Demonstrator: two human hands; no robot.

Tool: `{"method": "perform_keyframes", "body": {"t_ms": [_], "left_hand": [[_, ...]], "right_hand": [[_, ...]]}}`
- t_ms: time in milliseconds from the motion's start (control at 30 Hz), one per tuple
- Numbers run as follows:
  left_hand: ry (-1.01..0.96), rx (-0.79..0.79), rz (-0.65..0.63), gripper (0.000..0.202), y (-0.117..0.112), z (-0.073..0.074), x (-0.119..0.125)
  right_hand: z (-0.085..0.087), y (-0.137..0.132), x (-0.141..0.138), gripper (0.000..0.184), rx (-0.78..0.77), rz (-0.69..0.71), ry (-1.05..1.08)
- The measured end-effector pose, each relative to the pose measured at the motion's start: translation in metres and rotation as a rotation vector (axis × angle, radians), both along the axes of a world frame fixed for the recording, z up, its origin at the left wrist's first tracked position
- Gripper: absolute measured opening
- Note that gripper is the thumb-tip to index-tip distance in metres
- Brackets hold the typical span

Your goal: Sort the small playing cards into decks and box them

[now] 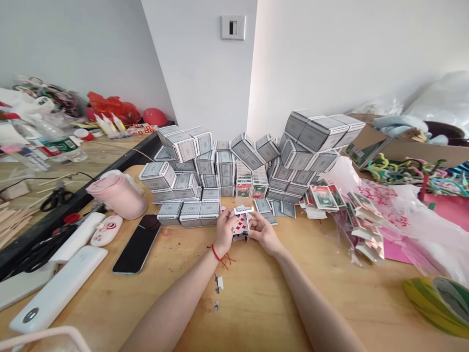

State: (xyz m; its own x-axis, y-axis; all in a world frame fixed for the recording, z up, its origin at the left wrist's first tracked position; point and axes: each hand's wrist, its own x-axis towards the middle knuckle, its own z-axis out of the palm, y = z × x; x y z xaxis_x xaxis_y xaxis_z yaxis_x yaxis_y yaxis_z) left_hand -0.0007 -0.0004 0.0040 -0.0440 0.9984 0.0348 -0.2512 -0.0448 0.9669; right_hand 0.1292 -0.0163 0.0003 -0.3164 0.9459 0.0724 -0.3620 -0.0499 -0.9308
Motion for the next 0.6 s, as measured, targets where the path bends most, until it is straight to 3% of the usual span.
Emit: {"method": "perform_keyframes", "body": {"t_ms": [167,333,467,600], "left_hand": [[0.105,0.090,0.086,0.011,0.001,-0.004,-0.004],[0.000,0.013,0.029,0.011,0.003,-0.003,-0.001],[-0.057,-0.033,0.013,0.016,0.000,0.002,0.001],[0.011,-0.028,-0.022,0.020,-0.003,0.007,0.001]], "right_hand": [[0.002,0.000,-0.002,0.053,-0.068,0.001,0.031],[0.006,-0.001,-0.003,0.056,-0.133,0.056,0.099],[0.006,-0.001,-0.003,0.039,-0.192,0.052,0.152],[-0.002,0.002,-0.006,0.021,-0.255,-0.001,0.118]]}}
